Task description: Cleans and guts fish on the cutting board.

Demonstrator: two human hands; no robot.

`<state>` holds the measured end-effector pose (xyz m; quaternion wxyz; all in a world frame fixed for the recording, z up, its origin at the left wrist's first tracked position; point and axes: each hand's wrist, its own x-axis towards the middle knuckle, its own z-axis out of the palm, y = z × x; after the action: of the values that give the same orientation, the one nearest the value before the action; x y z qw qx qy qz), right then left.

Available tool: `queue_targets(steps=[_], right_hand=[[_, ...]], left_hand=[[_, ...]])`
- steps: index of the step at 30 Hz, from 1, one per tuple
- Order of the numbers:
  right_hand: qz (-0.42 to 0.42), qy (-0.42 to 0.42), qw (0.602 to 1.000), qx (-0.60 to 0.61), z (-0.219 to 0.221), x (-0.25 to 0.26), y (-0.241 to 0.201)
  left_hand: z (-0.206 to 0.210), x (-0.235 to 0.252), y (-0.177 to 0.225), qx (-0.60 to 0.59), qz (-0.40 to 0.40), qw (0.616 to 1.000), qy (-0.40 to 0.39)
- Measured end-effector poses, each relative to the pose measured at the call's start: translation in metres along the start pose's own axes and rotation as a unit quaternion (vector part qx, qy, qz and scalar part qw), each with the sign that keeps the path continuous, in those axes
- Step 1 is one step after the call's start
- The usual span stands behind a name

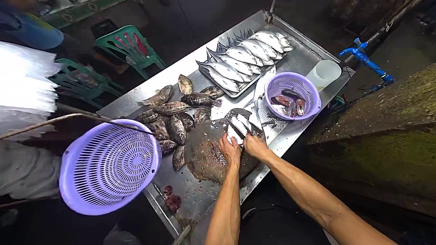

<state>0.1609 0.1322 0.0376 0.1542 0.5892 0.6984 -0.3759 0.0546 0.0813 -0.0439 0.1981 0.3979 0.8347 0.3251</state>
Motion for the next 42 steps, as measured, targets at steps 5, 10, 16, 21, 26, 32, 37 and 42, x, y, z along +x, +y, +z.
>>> queue_targets(steps=[5, 10, 16, 21, 26, 32, 37, 42], right_hand=[[0.014, -0.074, 0.996, -0.045, -0.026, -0.031, 0.006], [0.031, -0.135, 0.985, -0.101, -0.047, -0.059, 0.015], [0.039, -0.107, 0.991, -0.070, -0.023, -0.064, 0.022], [0.043, -0.113, 0.991, -0.049, -0.025, -0.059, 0.015], [0.029, -0.107, 0.993, -0.028, -0.023, -0.061, 0.020], [0.011, -0.080, 0.996, -0.028, -0.029, -0.050, -0.005], [0.008, -0.083, 0.995, -0.051, -0.039, -0.023, -0.031], [-0.004, -0.093, 0.995, -0.032, -0.040, -0.010, -0.011]], left_hand=[[-0.006, -0.007, 0.000, 0.023, 0.016, 1.000, -0.005], [-0.012, -0.006, 0.002, 0.037, 0.007, 0.999, 0.000], [-0.010, -0.018, 0.006, 0.177, 0.056, 0.977, -0.101], [-0.006, -0.019, -0.002, -0.030, -0.030, 0.999, -0.014], [-0.006, -0.024, -0.004, -0.007, -0.028, 1.000, -0.012], [-0.007, -0.023, -0.006, 0.001, -0.023, 1.000, -0.017], [-0.009, -0.030, -0.003, -0.021, -0.009, 0.999, -0.024], [-0.014, -0.064, 0.002, -0.070, 0.028, 0.997, -0.017]])
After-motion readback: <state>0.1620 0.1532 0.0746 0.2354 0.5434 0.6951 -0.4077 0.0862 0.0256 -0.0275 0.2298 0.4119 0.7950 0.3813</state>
